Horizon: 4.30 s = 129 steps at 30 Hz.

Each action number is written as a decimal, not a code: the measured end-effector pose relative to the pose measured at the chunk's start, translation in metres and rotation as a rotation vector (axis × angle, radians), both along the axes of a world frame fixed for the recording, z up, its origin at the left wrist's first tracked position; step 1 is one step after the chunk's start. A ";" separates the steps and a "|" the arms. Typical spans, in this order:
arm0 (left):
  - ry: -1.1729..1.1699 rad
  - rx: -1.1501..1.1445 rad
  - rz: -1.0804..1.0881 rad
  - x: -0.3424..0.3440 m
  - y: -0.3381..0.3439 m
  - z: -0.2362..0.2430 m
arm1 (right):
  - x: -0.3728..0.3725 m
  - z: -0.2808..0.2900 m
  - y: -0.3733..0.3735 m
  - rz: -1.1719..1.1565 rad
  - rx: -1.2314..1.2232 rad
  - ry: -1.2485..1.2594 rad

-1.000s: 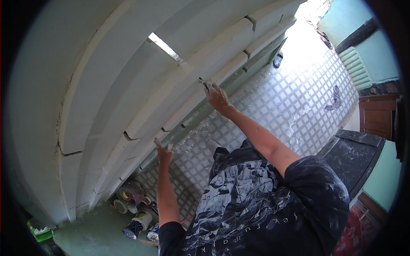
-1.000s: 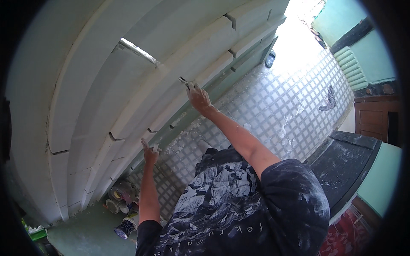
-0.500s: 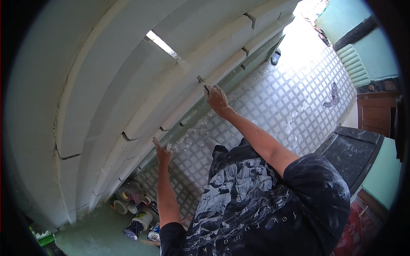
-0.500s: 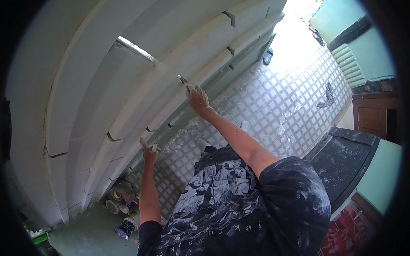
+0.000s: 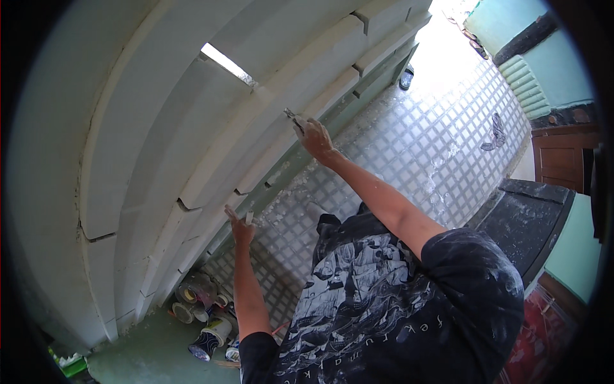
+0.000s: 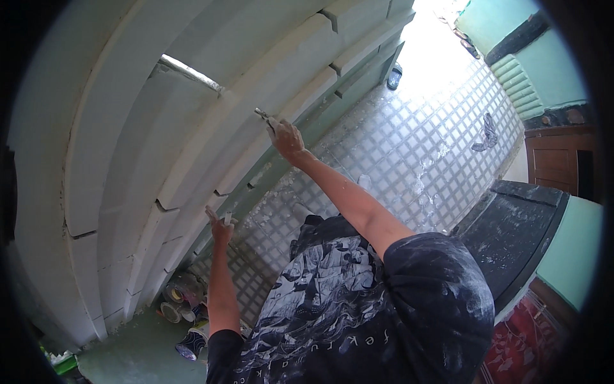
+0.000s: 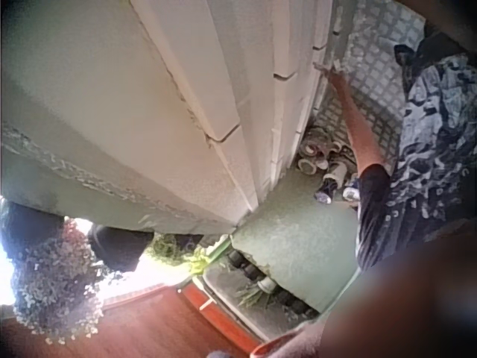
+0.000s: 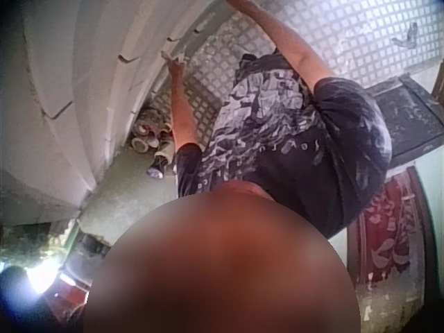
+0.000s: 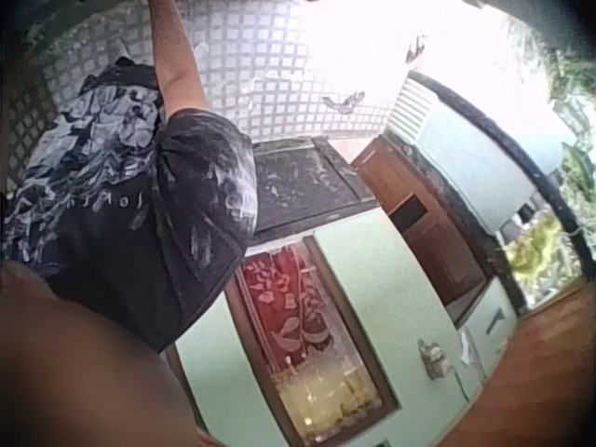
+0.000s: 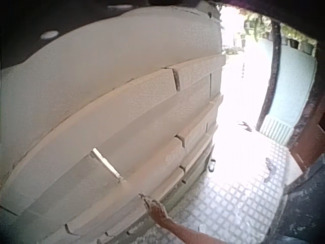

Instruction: Patching or smoothing gaps in a tiered wall using putty and a scraper.

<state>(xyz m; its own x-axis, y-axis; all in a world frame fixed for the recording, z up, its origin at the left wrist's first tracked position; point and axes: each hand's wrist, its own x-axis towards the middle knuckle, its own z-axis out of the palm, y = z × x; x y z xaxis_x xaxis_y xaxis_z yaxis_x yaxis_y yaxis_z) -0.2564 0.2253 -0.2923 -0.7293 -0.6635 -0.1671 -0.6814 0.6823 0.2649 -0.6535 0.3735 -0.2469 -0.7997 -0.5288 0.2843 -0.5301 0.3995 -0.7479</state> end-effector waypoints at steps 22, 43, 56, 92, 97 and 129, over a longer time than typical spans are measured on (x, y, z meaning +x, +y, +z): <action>-0.034 0.032 0.006 0.004 -0.001 0.000 | -0.003 0.004 0.005 -0.045 0.095 0.100; 0.505 1.218 0.421 -0.135 0.209 -0.032 | 0.008 -0.008 0.196 0.165 0.059 -0.099; 0.537 1.411 1.036 -0.222 0.237 -0.005 | -0.049 -0.027 0.293 0.079 0.266 -0.279; 0.958 1.056 1.627 -0.169 0.203 -0.041 | -0.016 0.023 0.141 1.141 0.391 -0.247; 0.963 0.135 1.539 -0.157 0.199 -0.056 | 0.007 0.014 0.141 1.243 0.364 -0.189; 1.054 0.548 0.990 -0.231 0.234 0.069 | 0.072 0.080 0.122 1.207 0.131 0.005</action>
<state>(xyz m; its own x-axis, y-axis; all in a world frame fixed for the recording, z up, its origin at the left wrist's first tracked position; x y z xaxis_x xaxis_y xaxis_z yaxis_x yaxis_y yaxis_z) -0.4875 0.4598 -0.2236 0.0106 -0.9675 -0.2526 -0.1372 -0.2517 0.9580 -0.5813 0.4959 -0.1669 0.2282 -0.9579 0.1744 -0.6166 -0.2808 -0.7355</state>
